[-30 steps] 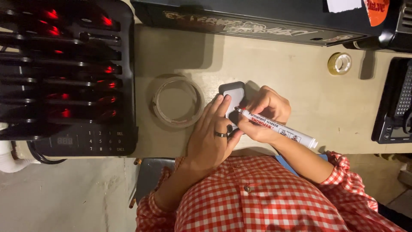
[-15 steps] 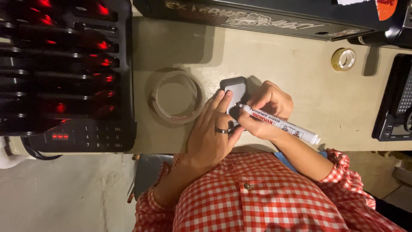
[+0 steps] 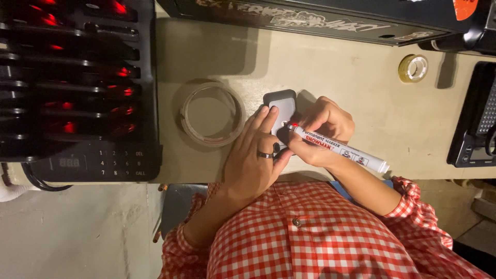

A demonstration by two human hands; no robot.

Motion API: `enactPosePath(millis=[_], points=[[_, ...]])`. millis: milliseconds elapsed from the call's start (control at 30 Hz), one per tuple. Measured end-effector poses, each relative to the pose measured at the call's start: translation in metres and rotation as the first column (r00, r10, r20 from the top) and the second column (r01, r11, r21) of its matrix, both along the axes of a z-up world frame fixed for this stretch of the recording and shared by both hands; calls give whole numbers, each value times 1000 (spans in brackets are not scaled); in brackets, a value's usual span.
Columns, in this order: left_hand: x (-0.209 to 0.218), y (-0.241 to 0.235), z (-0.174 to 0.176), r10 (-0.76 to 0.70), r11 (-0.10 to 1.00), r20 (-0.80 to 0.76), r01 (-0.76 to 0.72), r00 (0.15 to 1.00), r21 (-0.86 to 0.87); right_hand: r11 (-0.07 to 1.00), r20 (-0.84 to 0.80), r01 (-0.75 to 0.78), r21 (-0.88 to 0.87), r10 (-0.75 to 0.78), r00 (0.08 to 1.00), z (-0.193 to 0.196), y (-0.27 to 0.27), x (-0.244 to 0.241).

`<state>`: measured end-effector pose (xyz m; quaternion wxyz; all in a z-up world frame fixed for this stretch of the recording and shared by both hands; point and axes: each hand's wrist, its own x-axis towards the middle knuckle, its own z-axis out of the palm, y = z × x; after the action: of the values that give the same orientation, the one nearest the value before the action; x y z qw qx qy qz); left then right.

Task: The person wipes a digital scale with a yellow cloth, then picks up a small black device and a marker. They write on the device and apply a piece of white tape to it. The person places the scale back on the counter.

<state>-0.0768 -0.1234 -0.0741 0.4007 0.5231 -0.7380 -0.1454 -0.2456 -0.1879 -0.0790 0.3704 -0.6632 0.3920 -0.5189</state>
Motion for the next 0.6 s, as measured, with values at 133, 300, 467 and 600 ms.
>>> enactPosePath(millis=[133,300,467,600], points=[[1,1,-2,-5,1000,5,5,1000,-8,1000,-23,3,-8,-3,1000,0,0,2],[0,2,-2,-4,1000,7,4,1000,-4,999,-59,36,0,-36,998,-4,5,-3],[0,2,-4,-10,1000,6,10,1000,-2,995,234,73,74,-88,968,-6,2,-11],[4,0,5,-30,999,-35,29,999,-15,974,304,134,183,-185,934,13,0,-14]])
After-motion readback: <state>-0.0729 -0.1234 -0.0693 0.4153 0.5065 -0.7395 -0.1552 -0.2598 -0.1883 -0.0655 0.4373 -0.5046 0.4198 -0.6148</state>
